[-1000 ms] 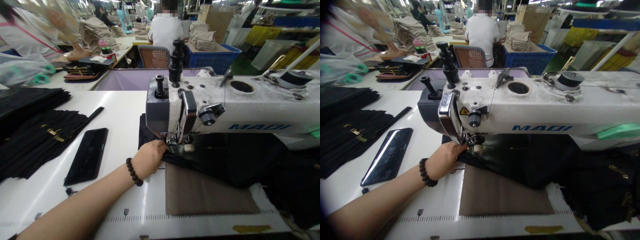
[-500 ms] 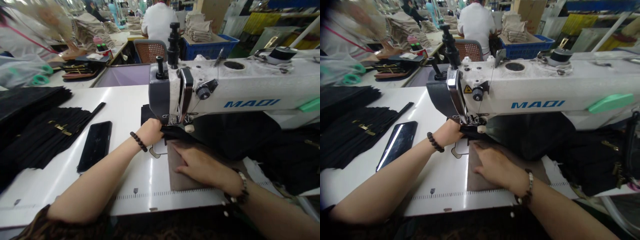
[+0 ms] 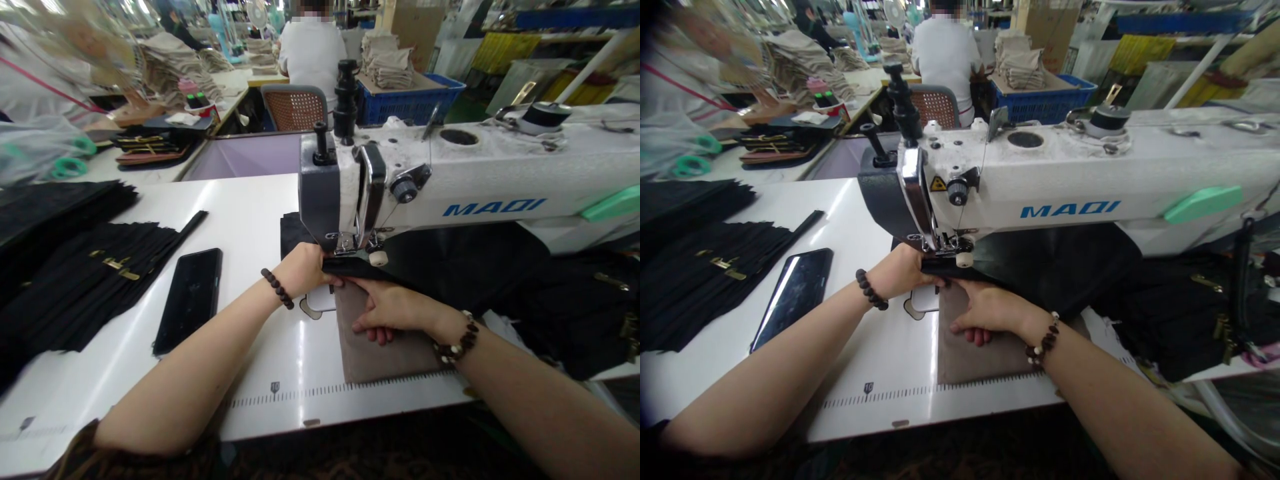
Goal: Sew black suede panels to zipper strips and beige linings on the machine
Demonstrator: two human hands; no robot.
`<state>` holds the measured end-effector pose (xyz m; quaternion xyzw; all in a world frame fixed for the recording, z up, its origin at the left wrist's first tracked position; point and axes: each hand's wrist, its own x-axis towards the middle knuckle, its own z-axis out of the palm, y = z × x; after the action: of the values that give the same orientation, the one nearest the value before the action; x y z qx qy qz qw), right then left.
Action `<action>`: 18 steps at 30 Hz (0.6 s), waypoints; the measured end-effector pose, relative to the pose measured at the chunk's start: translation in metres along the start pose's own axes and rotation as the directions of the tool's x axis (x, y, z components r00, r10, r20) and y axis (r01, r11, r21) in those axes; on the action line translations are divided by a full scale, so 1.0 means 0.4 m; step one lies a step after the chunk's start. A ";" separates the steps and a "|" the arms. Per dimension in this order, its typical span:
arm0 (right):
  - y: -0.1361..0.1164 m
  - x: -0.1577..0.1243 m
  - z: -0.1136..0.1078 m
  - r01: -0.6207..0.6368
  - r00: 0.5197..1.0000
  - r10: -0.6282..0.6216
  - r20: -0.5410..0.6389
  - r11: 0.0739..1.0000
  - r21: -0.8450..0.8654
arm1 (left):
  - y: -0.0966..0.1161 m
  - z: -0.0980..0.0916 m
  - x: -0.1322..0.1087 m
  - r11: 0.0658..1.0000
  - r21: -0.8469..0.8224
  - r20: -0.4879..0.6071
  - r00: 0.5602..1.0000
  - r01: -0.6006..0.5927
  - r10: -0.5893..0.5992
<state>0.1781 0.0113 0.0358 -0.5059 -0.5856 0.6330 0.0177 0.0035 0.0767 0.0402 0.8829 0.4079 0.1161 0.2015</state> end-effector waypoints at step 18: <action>-0.017 -0.011 -0.052 0.073 0.966 0.014 0.258 0.943 -0.324 | -0.028 0.042 -0.027 0.897 -0.441 -0.186 0.978 0.006 -0.098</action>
<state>0.1902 0.0258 0.0475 -0.4065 -0.6885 0.5855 -0.1338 -0.0048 0.0707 0.0195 0.7870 0.4133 0.2893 0.3552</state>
